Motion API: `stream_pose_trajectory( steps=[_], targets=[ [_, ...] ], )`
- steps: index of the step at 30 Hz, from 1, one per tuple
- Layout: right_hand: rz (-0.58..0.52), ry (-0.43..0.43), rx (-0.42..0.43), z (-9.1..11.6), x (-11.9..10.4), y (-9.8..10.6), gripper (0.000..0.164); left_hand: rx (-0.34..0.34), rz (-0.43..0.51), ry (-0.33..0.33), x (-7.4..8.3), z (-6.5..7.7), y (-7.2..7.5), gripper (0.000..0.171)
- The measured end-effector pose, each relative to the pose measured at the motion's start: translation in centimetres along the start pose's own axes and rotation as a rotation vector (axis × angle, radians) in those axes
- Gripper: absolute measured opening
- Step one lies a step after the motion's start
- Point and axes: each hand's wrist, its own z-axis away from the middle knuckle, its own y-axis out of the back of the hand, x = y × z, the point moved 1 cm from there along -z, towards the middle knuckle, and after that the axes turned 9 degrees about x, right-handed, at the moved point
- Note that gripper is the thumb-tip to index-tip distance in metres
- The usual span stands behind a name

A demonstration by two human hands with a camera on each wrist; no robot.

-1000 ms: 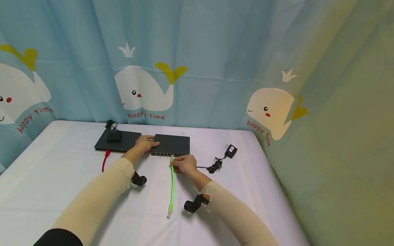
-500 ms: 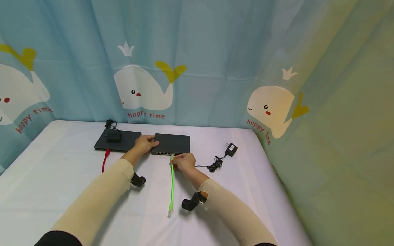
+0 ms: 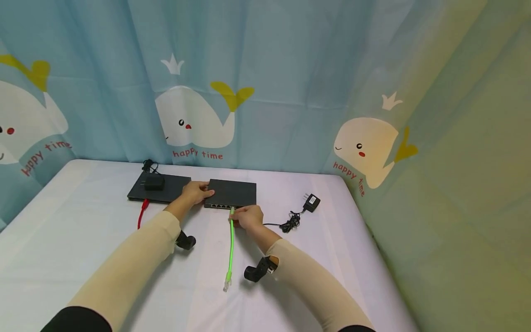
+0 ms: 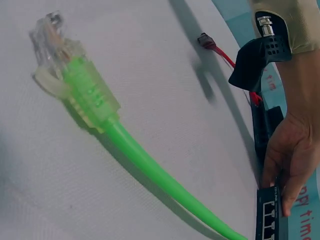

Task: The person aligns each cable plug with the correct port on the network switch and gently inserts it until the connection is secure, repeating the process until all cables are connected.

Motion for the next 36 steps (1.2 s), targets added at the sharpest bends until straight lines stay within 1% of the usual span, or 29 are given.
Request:
stream_pose_trajectory(
  steps=[4, 7, 11, 13, 23, 29, 36],
  targets=[
    [0.011, 0.007, -0.001, -0.1, 0.1, -0.1, 0.013, 0.002, 0.034, 0.040, 0.1, 0.1, 0.1, 0.056],
    [0.003, 0.014, -0.007, -0.2, 0.2, -0.1, 0.014, -0.016, 0.114, 0.099, 0.1, -0.2, 0.0, 0.055],
    [-0.016, 0.020, -0.020, -0.2, 0.4, 0.0, 0.014, -0.038, 0.212, 0.184, -0.1, -0.9, -0.2, 0.055],
    [-0.018, 0.026, -0.025, -0.1, 0.4, 0.0, 0.014, -0.039, 0.224, 0.204, -0.2, -1.3, -0.2, 0.055],
    [-0.005, 0.006, -0.052, -0.1, 0.1, 0.2, 0.014, -0.041, 0.225, 0.223, -0.1, -1.7, 0.1, 0.053],
    [0.006, -0.021, -0.064, -0.1, 0.1, 0.3, 0.015, -0.031, 0.203, 0.233, -0.2, -1.6, 0.1, 0.050],
    [-0.041, -0.073, -0.100, -0.1, 0.0, 0.8, 0.020, -0.006, 0.215, 0.238, -0.1, -1.5, -0.1, 0.046]
  ],
)
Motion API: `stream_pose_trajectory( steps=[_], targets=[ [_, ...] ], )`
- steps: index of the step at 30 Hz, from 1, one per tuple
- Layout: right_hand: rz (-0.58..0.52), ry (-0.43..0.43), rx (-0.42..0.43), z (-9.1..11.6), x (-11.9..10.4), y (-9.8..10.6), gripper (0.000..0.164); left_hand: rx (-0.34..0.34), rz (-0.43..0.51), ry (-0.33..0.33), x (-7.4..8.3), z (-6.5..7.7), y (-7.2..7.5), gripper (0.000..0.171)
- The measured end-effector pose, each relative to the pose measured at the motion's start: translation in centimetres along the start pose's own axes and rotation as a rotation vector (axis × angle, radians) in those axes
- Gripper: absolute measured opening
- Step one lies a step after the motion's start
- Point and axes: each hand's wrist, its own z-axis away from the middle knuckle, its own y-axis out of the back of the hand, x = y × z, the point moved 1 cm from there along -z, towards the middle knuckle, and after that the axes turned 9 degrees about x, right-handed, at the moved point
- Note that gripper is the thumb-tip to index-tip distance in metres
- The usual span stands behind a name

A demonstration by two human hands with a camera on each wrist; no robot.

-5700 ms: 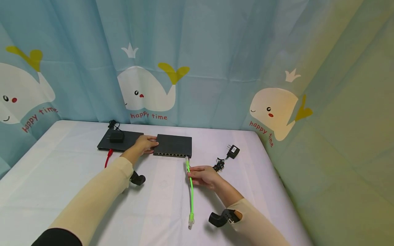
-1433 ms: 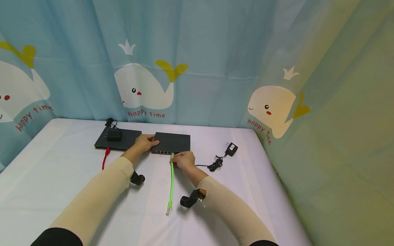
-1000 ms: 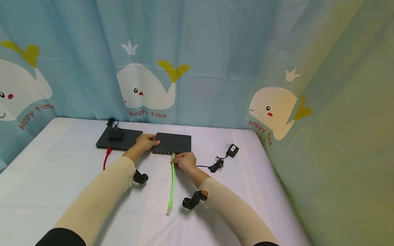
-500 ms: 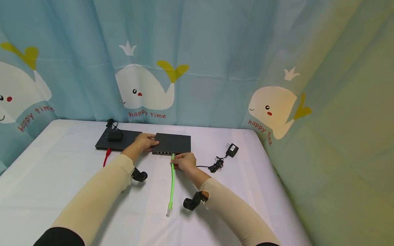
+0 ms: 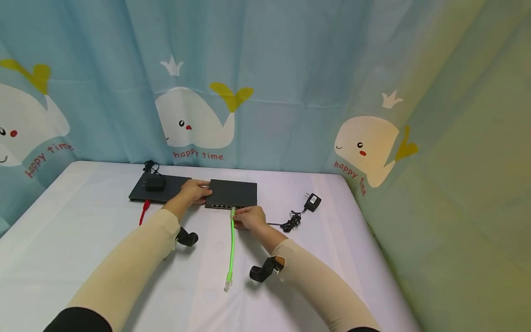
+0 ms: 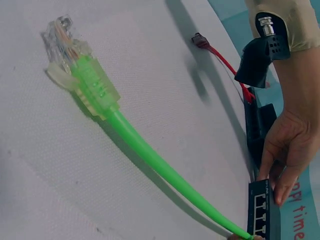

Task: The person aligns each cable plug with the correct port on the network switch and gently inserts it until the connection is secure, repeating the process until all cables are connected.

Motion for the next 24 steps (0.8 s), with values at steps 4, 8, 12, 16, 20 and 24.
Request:
stream_pose_trajectory(
  steps=[4, 8, 12, 16, 20, 24],
  targets=[
    [-0.027, -0.033, -0.038, 0.2, -0.3, 0.5, 0.023, 0.029, -0.009, -0.019, 0.0, 0.4, 0.1, 0.043],
    [-0.066, -0.048, -0.058, 0.3, -0.7, 1.4, 0.027, 0.037, 0.023, -0.037, -0.2, 0.9, 0.4, 0.038],
    [-0.083, -0.052, -0.080, 0.4, -1.3, 2.6, 0.031, 0.000, 0.085, -0.035, -0.4, 1.6, 0.8, 0.035],
    [-0.062, -0.045, -0.115, 0.4, -2.5, 3.8, 0.036, -0.032, 0.119, -0.037, -0.3, 1.9, 1.4, 0.034],
    [0.062, 0.079, -0.116, 0.1, -4.3, 5.1, 0.035, -0.041, 0.003, -0.158, 0.4, 2.4, 2.4, 0.034],
    [0.232, 0.300, -0.111, -0.1, -5.8, 6.1, 0.031, 0.003, -0.217, -0.400, 1.2, 3.6, 3.8, 0.033]
  ],
)
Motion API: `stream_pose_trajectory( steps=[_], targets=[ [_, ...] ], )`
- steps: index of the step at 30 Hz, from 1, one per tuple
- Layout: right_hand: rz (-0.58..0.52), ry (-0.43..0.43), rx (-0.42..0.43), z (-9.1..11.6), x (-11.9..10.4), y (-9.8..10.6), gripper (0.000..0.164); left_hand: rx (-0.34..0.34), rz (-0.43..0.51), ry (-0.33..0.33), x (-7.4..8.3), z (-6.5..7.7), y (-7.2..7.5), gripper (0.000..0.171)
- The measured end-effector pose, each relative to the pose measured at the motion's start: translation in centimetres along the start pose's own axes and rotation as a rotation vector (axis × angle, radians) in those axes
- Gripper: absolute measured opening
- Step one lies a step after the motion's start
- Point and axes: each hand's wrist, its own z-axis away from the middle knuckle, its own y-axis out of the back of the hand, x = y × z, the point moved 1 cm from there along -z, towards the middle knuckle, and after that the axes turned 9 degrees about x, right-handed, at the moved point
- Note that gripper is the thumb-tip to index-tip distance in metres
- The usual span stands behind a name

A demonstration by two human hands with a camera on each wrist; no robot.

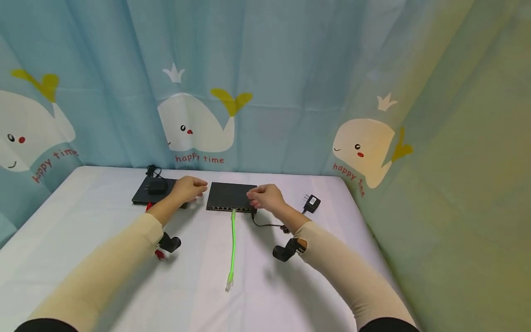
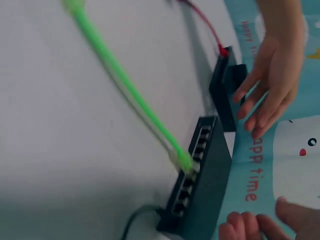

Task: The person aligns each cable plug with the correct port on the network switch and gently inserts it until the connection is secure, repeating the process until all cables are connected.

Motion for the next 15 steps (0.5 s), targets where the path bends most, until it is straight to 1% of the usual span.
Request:
stream_pose_trajectory(
  steps=[3, 6, 9, 12, 13, 15],
  targets=[
    [0.105, 0.119, 0.008, -0.3, -0.5, 0.6, 0.034, 0.045, -0.133, -0.147, 0.4, 0.7, 1.0, 0.032],
    [0.194, 0.199, 0.021, -0.5, -0.8, 0.9, 0.039, 0.073, -0.214, -0.241, 0.6, 1.1, 1.4, 0.032],
    [0.271, 0.296, 0.047, -0.8, -0.8, 1.1, 0.043, 0.123, -0.312, -0.352, 0.5, 1.5, 1.5, 0.030],
    [0.335, 0.407, 0.056, -0.9, -0.7, 1.1, 0.046, 0.169, -0.430, -0.467, 0.4, 1.8, 1.5, 0.030],
    [0.350, 0.441, 0.053, -0.8, -0.6, 1.0, 0.047, 0.176, -0.471, -0.506, 0.4, 1.9, 1.4, 0.030],
    [0.373, 0.510, 0.032, -0.6, -0.5, 1.0, 0.048, 0.165, -0.536, -0.567, 0.2, 2.1, 1.2, 0.034]
  ],
)
